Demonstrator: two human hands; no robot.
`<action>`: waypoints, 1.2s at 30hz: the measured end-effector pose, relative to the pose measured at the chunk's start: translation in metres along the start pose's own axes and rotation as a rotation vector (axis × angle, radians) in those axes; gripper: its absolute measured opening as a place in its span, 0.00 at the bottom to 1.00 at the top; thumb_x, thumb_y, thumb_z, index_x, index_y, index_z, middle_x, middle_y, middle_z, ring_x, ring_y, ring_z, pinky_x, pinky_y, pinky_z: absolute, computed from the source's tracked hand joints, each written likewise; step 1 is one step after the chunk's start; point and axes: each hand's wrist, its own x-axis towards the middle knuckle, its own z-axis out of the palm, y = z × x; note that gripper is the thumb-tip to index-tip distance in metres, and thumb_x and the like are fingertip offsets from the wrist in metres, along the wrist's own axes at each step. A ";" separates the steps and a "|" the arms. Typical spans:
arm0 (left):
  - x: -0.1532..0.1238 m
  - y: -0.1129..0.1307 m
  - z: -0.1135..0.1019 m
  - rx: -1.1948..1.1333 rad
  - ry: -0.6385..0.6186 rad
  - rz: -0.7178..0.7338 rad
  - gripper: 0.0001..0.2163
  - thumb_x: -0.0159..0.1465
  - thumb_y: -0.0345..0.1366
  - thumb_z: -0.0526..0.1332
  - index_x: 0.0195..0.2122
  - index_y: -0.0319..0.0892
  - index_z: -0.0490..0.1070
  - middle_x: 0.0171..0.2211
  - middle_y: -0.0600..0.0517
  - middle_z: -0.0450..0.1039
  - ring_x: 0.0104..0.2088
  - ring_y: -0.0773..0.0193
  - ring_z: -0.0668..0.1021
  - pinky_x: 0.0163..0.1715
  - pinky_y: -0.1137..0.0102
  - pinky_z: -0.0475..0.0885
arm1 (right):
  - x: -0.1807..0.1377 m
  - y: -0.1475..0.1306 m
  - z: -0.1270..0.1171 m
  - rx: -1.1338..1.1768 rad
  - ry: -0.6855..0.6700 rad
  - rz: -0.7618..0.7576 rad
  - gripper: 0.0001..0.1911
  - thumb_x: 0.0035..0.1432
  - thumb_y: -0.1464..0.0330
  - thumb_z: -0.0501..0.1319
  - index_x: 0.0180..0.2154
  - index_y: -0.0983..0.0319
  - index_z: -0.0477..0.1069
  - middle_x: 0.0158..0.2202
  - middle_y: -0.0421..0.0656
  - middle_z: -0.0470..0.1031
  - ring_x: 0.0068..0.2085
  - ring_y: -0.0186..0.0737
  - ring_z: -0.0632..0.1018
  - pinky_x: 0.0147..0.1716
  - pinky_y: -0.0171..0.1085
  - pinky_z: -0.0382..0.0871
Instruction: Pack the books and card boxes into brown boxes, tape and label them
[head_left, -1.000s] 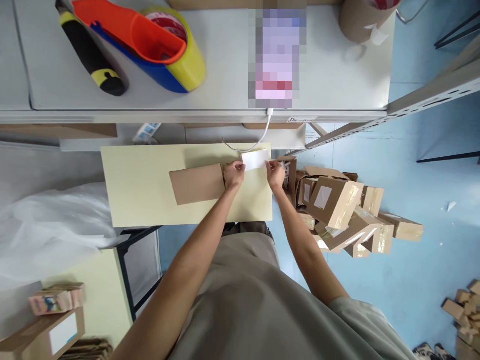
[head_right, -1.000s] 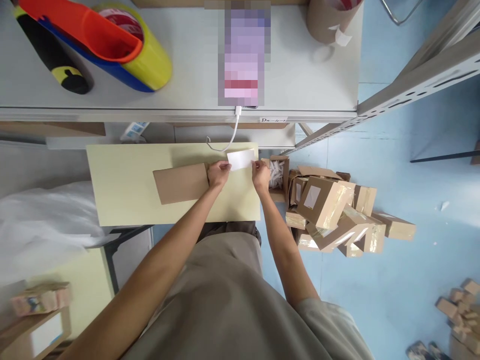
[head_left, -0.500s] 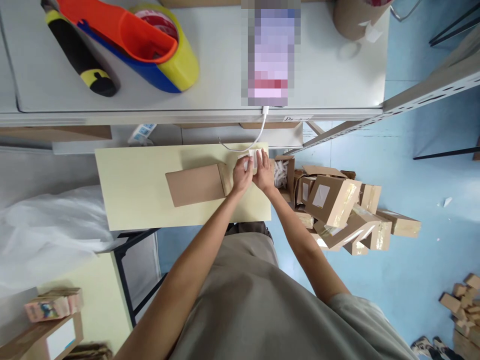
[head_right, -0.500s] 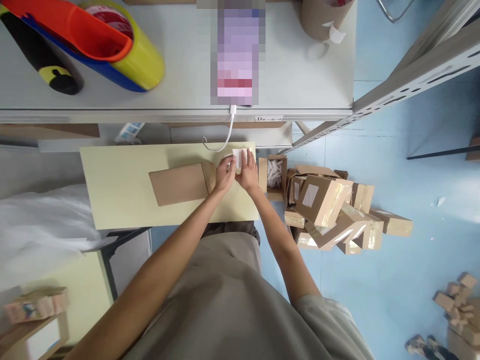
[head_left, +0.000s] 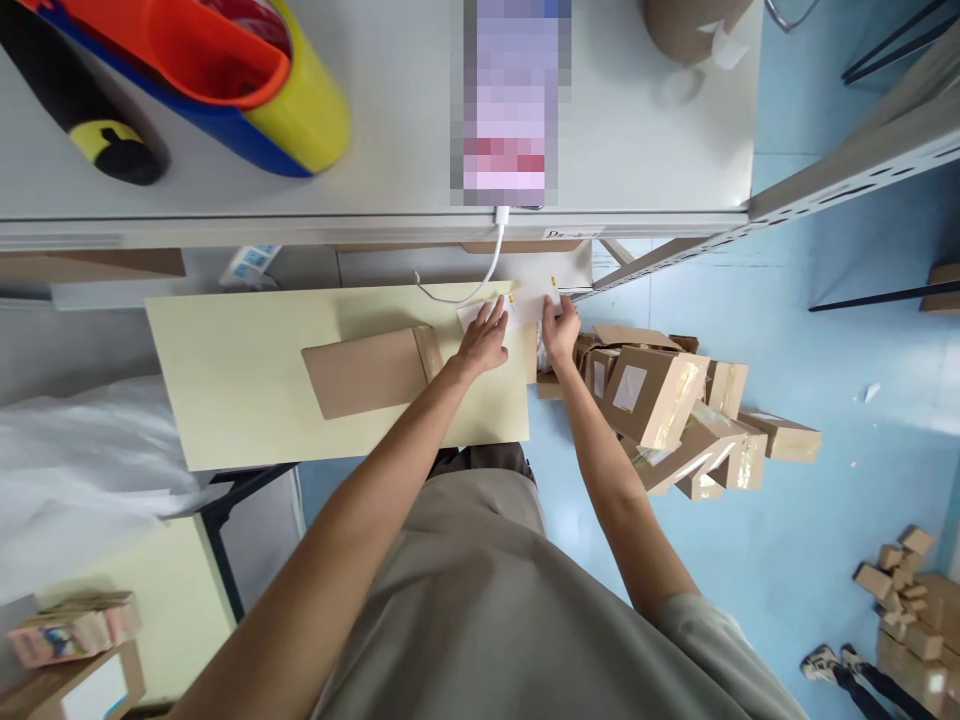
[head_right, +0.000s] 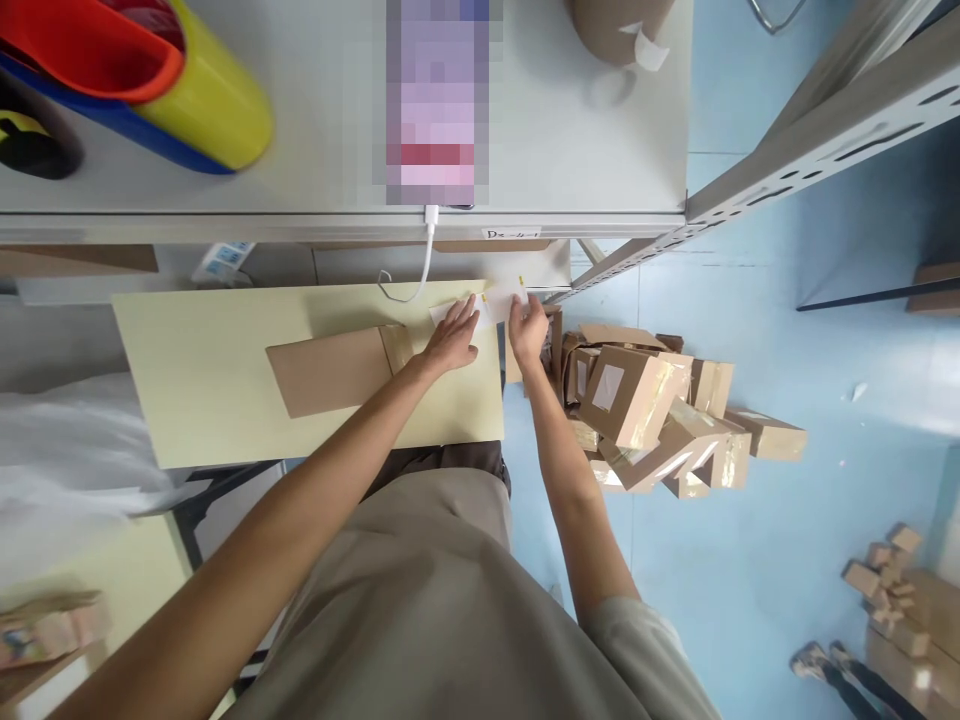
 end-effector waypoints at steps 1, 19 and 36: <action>0.004 0.000 0.000 0.032 -0.036 -0.008 0.47 0.65 0.31 0.67 0.84 0.32 0.51 0.87 0.39 0.31 0.85 0.34 0.43 0.80 0.47 0.59 | 0.001 0.001 -0.001 -0.015 0.004 0.022 0.24 0.78 0.45 0.54 0.41 0.57 0.70 0.36 0.48 0.82 0.40 0.51 0.83 0.46 0.44 0.77; 0.023 0.009 -0.001 0.016 -0.154 -0.064 0.55 0.60 0.38 0.74 0.85 0.39 0.49 0.87 0.42 0.32 0.84 0.22 0.38 0.78 0.39 0.62 | 0.001 0.017 -0.011 -0.098 0.101 0.227 0.20 0.77 0.50 0.56 0.33 0.53 0.65 0.33 0.48 0.81 0.41 0.53 0.83 0.49 0.47 0.79; -0.131 0.032 -0.037 -0.910 0.163 -0.023 0.15 0.68 0.40 0.65 0.52 0.46 0.85 0.59 0.43 0.85 0.64 0.47 0.84 0.68 0.51 0.79 | -0.108 -0.081 -0.109 0.541 0.003 0.253 0.29 0.64 0.40 0.70 0.37 0.61 0.78 0.36 0.42 0.83 0.37 0.41 0.79 0.40 0.39 0.74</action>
